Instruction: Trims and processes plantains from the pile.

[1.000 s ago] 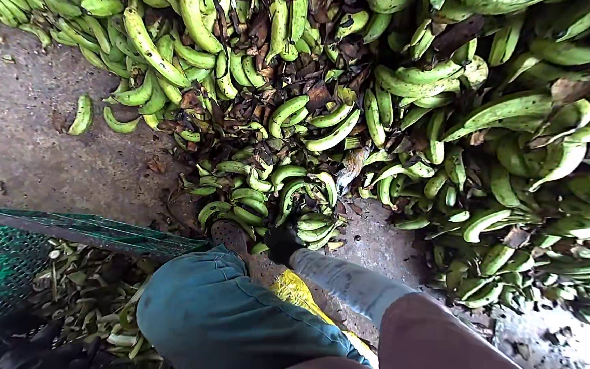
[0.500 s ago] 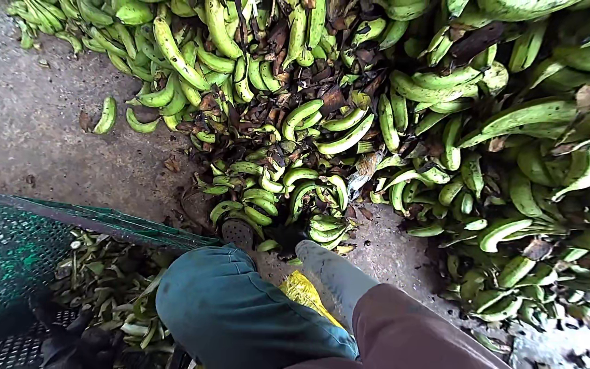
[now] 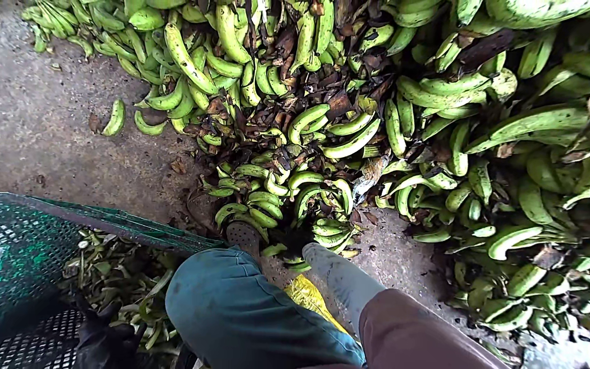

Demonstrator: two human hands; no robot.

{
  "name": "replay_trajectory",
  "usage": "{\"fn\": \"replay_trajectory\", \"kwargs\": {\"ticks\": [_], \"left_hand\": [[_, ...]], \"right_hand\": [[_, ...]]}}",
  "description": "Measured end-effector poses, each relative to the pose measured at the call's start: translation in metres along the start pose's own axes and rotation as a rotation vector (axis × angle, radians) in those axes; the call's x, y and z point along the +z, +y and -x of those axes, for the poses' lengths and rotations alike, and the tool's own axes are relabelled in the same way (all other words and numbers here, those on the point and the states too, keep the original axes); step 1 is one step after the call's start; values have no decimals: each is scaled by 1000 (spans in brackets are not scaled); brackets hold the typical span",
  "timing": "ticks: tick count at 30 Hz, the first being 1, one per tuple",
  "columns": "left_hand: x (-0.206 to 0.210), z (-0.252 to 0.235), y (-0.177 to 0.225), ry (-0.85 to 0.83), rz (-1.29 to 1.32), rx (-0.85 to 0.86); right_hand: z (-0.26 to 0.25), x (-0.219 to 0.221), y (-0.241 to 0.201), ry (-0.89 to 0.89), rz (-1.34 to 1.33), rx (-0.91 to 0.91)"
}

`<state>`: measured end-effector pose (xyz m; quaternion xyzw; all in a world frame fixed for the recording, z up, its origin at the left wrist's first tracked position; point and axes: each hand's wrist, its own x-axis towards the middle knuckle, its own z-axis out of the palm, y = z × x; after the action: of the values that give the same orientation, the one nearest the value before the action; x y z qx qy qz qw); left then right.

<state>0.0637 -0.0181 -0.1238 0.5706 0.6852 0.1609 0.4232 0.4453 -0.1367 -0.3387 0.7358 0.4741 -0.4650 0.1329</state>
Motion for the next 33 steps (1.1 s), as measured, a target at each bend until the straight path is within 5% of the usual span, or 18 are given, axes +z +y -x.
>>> {"fn": "replay_trajectory", "kwargs": {"ticks": [5,10,20,24,27,33], "left_hand": [[-14,-1,-17,9,-408,182],[-9,-6,-18,14,312,-58],[12,-2,11,40,207,-96],[11,-5,11,70,439,-180],[8,-5,7,37,498,-180],[8,-6,-4,-9,235,-19]], "right_hand": [[6,-5,5,10,-81,-21],[33,-38,14,116,-457,-197],[75,-229,23,588,-897,-179],[91,-273,48,834,-894,-132],[102,-244,73,793,-613,-15],[91,-74,108,66,-468,405]]}}
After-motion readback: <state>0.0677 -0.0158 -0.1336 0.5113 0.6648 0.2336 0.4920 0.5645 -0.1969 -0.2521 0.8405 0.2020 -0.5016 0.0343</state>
